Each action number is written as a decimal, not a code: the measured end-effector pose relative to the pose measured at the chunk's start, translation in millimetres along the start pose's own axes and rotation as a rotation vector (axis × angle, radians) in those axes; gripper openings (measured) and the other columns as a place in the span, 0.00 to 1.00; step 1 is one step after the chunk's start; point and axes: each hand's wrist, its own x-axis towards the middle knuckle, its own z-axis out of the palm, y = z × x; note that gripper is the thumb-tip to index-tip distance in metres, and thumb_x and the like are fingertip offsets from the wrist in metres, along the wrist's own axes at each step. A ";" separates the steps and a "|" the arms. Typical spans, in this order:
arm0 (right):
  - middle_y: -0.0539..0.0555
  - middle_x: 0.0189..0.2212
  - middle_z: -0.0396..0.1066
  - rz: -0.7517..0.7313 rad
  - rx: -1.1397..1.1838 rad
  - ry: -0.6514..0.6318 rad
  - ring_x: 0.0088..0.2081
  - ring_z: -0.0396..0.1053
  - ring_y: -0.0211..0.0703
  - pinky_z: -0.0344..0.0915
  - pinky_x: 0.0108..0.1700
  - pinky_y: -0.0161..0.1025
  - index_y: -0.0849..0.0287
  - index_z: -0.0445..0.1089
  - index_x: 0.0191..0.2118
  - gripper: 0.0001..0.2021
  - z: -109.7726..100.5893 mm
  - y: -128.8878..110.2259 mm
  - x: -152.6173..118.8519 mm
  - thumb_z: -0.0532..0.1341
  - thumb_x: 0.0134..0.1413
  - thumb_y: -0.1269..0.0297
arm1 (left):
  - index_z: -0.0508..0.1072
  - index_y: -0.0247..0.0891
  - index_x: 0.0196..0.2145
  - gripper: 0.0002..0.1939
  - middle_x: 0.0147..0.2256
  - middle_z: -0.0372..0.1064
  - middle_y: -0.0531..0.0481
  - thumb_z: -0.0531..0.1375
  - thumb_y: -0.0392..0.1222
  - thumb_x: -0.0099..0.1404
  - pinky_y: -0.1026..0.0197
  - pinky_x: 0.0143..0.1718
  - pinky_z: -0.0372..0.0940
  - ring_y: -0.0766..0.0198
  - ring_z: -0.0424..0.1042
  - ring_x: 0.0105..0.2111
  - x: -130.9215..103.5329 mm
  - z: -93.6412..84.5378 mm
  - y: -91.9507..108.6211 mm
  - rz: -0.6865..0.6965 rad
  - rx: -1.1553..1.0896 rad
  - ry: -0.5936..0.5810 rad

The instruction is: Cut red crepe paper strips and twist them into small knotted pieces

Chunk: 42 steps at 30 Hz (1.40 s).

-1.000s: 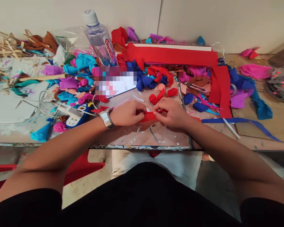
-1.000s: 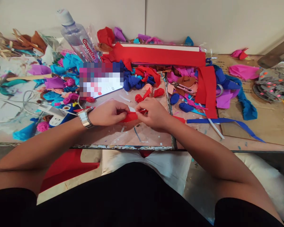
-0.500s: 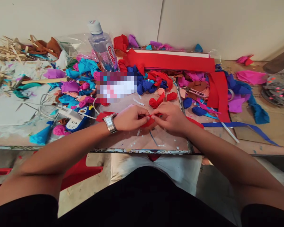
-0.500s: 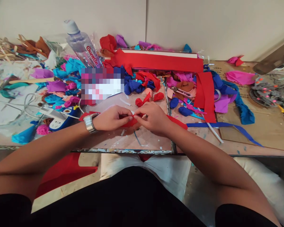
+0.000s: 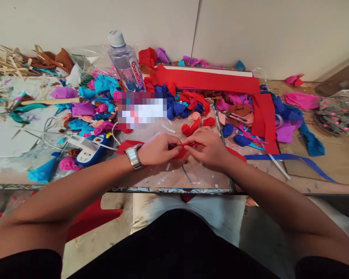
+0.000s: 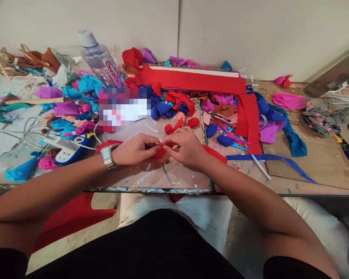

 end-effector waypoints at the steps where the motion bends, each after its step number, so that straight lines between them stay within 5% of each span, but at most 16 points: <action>1: 0.51 0.37 0.85 -0.005 -0.003 0.006 0.40 0.77 0.48 0.63 0.50 0.49 0.54 0.81 0.42 0.03 0.1 0.5 -0.3 0.68 0.66 0.65 | 0.77 0.34 0.31 0.13 0.24 0.69 0.54 0.57 0.42 0.69 0.65 0.30 0.57 0.69 0.62 0.25 0.4 -0.1 -0.5 -0.005 -0.013 0.000; 13: 0.52 0.38 0.84 -0.126 -0.060 0.028 0.41 0.78 0.46 0.62 0.57 0.54 0.53 0.80 0.45 0.05 -2.4 1.1 -1.9 0.65 0.71 0.65 | 0.78 0.35 0.34 0.09 0.27 0.73 0.54 0.60 0.41 0.65 0.66 0.29 0.61 0.69 0.65 0.26 6.0 -7.9 -1.6 -0.076 -0.266 -0.052; 20: 0.52 0.37 0.83 -0.111 -0.084 0.037 0.41 0.77 0.47 0.62 0.57 0.54 0.51 0.80 0.43 0.05 -3.4 -1.5 -1.0 0.64 0.71 0.64 | 0.78 0.34 0.34 0.19 0.29 0.73 0.51 0.58 0.52 0.74 0.62 0.36 0.64 0.66 0.67 0.30 7.2 -9.2 -2.0 -0.014 -0.224 -0.021; 34: 0.52 0.39 0.84 -0.082 -0.119 0.046 0.42 0.75 0.49 0.61 0.55 0.53 0.53 0.78 0.42 0.05 -0.2 -0.9 -0.2 0.64 0.71 0.64 | 0.80 0.34 0.38 0.16 0.31 0.74 0.51 0.58 0.48 0.73 0.62 0.36 0.62 0.66 0.67 0.30 2.4 -5.3 0.3 -0.014 -0.081 0.084; 42: 0.53 0.39 0.83 -0.093 -0.141 0.030 0.44 0.76 0.50 0.61 0.57 0.55 0.52 0.79 0.43 0.05 -1.3 -1.9 -0.5 0.64 0.71 0.64 | 0.76 0.35 0.34 0.12 0.29 0.72 0.52 0.59 0.46 0.69 0.62 0.33 0.61 0.67 0.65 0.29 4.1 -7.2 -0.4 -0.047 -0.116 0.036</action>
